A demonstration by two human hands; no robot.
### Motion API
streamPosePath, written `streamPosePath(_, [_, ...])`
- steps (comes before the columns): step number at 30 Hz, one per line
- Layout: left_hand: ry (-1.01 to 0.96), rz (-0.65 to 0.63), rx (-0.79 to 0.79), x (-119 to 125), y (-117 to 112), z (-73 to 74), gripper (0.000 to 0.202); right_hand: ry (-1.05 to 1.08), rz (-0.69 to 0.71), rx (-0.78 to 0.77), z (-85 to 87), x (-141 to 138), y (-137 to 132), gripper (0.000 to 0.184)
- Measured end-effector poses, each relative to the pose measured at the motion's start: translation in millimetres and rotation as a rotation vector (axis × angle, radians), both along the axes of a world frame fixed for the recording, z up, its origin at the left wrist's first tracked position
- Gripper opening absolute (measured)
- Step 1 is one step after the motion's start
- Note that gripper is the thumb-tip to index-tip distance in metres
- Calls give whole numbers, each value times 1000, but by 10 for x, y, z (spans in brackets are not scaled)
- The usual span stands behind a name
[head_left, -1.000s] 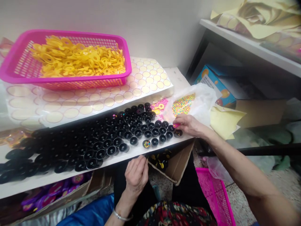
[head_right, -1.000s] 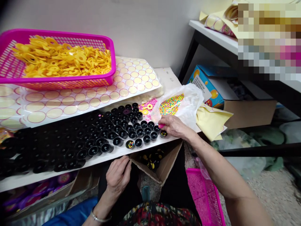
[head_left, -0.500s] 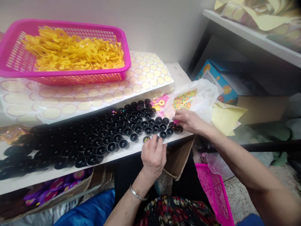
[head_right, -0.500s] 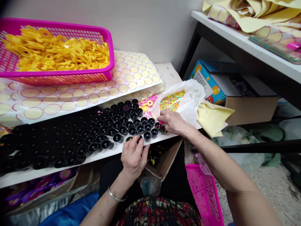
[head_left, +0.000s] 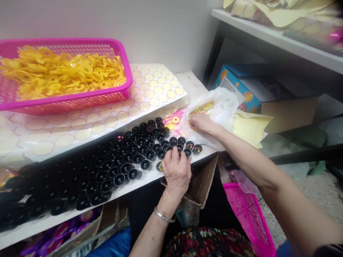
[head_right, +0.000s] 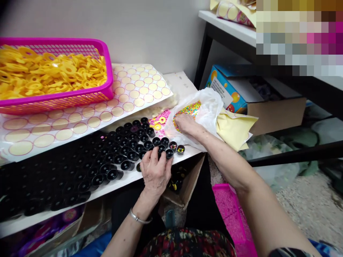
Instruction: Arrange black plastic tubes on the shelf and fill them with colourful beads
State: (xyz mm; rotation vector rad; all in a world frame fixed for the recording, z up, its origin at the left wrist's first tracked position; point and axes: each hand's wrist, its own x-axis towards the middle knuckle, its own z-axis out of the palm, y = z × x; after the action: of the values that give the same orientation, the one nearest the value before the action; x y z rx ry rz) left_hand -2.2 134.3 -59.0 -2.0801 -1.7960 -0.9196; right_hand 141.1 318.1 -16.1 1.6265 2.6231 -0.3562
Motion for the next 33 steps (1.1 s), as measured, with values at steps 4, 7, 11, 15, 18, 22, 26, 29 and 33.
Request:
streamPosePath(4, [18,5,16,-9,13,14,24,116,17,-48,-13,123,25,16])
streamPosePath(7, [6,8,13,-5,32,19,25,208,17,-74,-12,238,0,14])
streamPosePath(11, [19,7,21,-4,46,15,27,275,-3,-45,-64,279,11,8])
streamPosePath(15, [29,6,26,-13,50,8,26,309,-12,-19,-149,183,88,11])
streamPosePath(18, [21,6,18,-19,52,4,26,377,-8,-44,-183,122,124,10])
streamPosePath(22, [13,3,-4,-24,56,14,28,532,-45,-106,-163,181,82,5])
streamPosePath(26, [11,14,-20,-29,62,29,29,710,-92,-167,-79,302,-76,19])
streamPosePath(29, [7,13,-38,-27,68,37,29,866,-118,-225,1,337,-250,23])
streamPosePath(33, [-4,11,-59,-17,70,48,30,1073,-129,-401,101,309,-501,23])
